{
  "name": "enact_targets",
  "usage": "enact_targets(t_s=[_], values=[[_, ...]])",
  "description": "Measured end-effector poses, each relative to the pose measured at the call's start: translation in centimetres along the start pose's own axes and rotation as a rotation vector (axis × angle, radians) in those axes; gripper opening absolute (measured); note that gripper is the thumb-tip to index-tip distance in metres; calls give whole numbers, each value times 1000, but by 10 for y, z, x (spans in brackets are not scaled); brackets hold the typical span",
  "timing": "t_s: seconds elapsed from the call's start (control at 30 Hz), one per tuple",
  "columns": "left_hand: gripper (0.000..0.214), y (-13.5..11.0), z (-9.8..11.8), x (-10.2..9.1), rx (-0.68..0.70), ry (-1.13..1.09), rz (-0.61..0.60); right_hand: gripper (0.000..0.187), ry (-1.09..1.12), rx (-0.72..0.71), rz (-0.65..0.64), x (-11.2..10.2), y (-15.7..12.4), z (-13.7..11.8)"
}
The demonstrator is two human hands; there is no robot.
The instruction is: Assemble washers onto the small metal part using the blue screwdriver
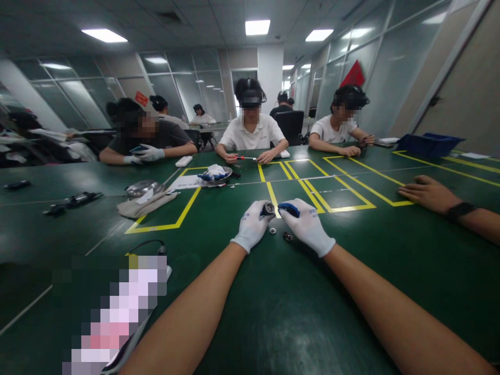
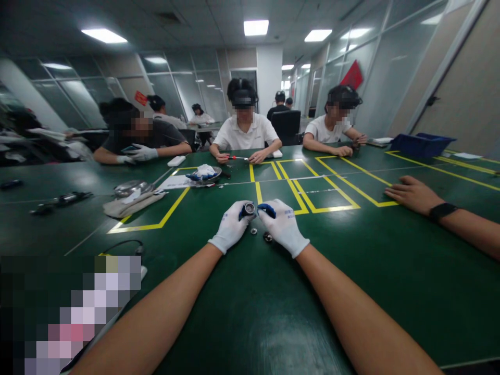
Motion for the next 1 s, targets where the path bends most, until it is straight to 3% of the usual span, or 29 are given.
enact_targets(t_s=[0.3,0.57,0.77,1.0], values=[[35,-2,-2,5,74,32,-51,26,52,23,-145,13,-4,-5],[38,-4,-2,5,45,41,-76,28,5,-25,-211,13,-5,-4],[34,-5,1,4,25,63,-75,30,-88,42,-139,15,-6,-2],[34,-6,0,3,1,73,-71,35,31,114,-226,17,-8,-4]])
Point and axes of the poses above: each hand's wrist, its own y-axis towards the middle knuckle, its own x-axis out of the palm, z = x × y, the point moved 1 cm from there along y, towards the middle knuckle, and after that the axes turned 6 degrees about -x, right-handed, at the moved point
